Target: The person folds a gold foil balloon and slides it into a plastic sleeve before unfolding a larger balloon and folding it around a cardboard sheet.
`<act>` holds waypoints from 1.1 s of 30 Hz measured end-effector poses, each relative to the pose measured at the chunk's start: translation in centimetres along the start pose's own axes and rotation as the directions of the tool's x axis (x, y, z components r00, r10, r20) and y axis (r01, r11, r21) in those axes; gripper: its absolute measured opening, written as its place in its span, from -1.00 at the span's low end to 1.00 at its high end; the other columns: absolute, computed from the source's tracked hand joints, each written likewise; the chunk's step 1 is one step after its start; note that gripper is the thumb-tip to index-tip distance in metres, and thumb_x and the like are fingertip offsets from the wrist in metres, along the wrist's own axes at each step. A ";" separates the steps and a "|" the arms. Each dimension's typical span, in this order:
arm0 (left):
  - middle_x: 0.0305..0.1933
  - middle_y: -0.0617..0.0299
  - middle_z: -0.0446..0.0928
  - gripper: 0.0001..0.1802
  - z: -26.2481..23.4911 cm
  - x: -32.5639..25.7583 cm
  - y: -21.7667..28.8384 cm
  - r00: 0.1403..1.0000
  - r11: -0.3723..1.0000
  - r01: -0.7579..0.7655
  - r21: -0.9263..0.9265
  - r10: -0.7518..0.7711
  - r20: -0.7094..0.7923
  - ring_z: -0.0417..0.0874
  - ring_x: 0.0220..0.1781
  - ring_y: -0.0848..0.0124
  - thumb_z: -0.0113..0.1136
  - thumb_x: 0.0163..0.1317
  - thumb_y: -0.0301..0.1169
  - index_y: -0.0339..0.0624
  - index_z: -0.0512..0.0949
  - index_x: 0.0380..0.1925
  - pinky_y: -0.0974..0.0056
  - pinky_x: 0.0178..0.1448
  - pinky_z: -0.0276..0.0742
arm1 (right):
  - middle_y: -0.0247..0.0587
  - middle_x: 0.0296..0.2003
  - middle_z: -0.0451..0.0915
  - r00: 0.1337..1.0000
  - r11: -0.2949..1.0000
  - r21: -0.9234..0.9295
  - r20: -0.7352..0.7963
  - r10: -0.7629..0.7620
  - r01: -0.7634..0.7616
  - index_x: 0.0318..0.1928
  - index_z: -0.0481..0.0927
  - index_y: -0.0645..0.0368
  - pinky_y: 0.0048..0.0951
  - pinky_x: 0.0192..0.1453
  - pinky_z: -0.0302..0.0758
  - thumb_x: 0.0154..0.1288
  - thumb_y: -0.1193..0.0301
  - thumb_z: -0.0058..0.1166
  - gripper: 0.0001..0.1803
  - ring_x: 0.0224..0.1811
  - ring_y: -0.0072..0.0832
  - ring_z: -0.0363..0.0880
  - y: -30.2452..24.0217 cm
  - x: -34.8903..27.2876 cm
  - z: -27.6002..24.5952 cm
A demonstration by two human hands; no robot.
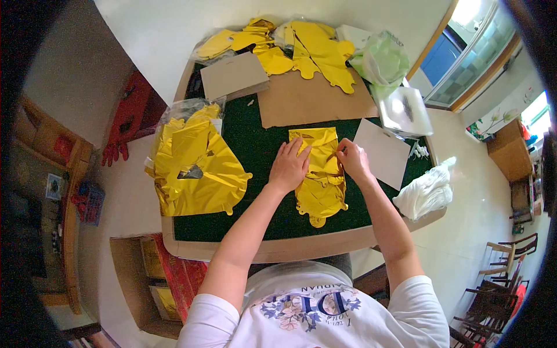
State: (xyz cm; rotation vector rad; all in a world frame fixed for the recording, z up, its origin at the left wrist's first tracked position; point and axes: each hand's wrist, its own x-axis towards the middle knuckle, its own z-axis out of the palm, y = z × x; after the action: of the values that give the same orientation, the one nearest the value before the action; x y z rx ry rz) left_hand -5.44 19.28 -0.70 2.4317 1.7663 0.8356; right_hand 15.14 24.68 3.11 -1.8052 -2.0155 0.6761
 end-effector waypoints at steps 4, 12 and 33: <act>0.27 -0.05 0.34 -0.62 0.1 0.0 0.0 1.000 1.000 -0.005 -0.001 0.005 0.001 0.30 0.36 0.03 0.01 0.31 -0.30 -0.13 0.45 0.10 -0.06 0.43 0.17 | 0.01 -0.38 0.64 0.993 0.992 0.047 0.001 -0.117 0.117 -0.27 0.56 0.13 -0.15 -0.23 0.52 0.18 0.32 0.14 -0.82 -0.26 -0.05 0.63 0.9 -0.1 -0.7; 0.19 -0.02 0.42 -0.62 -0.8 0.0 4.8 0.975 0.981 -0.190 -0.033 0.185 -0.127 0.36 0.30 0.06 0.07 0.24 -0.30 -0.26 0.51 0.00 -0.02 0.41 0.19 | -0.05 -0.44 0.64 0.985 0.982 0.114 0.069 -0.156 0.148 -0.31 0.61 0.12 -0.22 -0.25 0.54 0.08 0.35 0.24 -0.82 -0.34 -0.14 0.65 1.8 0.5 -0.9; 0.17 -0.10 0.44 -0.65 0.2 5.1 5.1 0.964 0.982 -0.185 -0.032 0.174 -0.200 0.38 0.30 0.02 -0.04 0.23 -0.49 -0.39 0.47 0.01 0.03 0.40 0.23 | -0.02 -0.40 0.65 0.988 0.985 0.108 0.059 -0.142 0.135 -0.31 0.61 0.13 -0.20 -0.23 0.55 0.05 0.41 0.22 -0.84 -0.30 -0.13 0.66 1.7 0.6 -1.1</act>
State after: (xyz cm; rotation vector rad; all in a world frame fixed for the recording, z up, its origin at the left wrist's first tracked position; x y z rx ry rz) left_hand 0.19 22.08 2.82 2.5850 1.5722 1.1609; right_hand 17.05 25.54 3.02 -1.5876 -2.0853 0.7923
